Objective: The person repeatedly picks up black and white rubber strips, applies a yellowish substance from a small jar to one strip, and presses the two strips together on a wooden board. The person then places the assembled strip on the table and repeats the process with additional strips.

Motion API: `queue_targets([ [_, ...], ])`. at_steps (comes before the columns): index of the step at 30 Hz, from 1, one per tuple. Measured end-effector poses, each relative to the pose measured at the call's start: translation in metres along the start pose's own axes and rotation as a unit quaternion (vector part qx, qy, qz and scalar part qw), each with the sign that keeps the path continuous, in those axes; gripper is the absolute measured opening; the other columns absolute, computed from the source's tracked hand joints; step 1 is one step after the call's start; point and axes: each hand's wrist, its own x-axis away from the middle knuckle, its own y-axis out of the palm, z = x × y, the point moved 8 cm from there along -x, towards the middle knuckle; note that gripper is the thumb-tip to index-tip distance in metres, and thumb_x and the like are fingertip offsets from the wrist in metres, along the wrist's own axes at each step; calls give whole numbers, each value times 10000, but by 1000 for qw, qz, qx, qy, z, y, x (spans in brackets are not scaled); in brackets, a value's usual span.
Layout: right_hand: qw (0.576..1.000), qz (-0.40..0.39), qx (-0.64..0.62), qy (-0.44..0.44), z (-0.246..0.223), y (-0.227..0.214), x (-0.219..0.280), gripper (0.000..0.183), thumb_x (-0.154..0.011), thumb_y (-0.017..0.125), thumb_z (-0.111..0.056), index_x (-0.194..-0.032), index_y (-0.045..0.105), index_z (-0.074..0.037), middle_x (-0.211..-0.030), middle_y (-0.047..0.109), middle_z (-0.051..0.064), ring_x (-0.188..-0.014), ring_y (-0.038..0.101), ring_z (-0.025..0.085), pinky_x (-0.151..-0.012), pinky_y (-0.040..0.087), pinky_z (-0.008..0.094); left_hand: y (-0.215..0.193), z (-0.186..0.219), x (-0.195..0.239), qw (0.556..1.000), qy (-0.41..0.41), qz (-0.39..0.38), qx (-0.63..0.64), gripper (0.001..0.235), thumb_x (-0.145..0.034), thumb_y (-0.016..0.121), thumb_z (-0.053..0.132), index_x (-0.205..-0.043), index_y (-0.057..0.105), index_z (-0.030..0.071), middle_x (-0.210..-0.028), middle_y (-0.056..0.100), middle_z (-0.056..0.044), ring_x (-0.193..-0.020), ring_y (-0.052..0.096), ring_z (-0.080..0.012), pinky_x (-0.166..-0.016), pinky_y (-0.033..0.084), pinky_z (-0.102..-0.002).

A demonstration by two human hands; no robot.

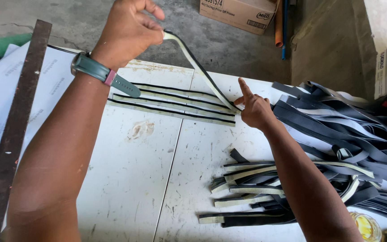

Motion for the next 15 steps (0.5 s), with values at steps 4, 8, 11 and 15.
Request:
queue_targets([
  [4, 1000, 2, -5, 3, 2, 0, 1, 1130, -683, 470, 168, -1660, 36, -199, -1307, 711, 13, -1262, 626, 264, -1078, 357, 441, -3, 36, -7, 999, 20, 13, 27, 242, -814, 706, -22, -1036, 634, 41, -986, 676, 44, -853, 704, -78, -706, 569, -237],
  [8, 1000, 0, -9, 7, 9, 4, -3, 1108, -704, 458, 160, -1666, 43, -203, -1317, 705, 6, -1257, 632, 259, -1058, 383, 452, 0, 35, -11, 999, -3, -7, 49, 157, -849, 712, -1, -982, 666, 69, -929, 694, 63, -833, 701, -75, -706, 556, -222],
  [11, 1000, 6, -10, -2, 15, 7, -8, 1097, -697, 456, 165, -1657, 61, -192, -1284, 731, 23, -1232, 653, 271, -1109, 374, 460, -6, 25, -10, 998, -32, -8, 52, 152, -853, 709, 4, -985, 667, 67, -933, 696, 54, -838, 705, -81, -715, 559, -225],
  [15, 997, 32, -56, -39, 22, 10, -14, 1118, -688, 468, 146, -1645, -15, -173, -1253, 730, 89, -1203, 653, 329, -1039, 493, 385, -14, 19, -9, 996, -70, -5, 60, 145, -859, 706, 11, -988, 668, 64, -938, 698, 43, -845, 709, -88, -726, 562, -228],
])
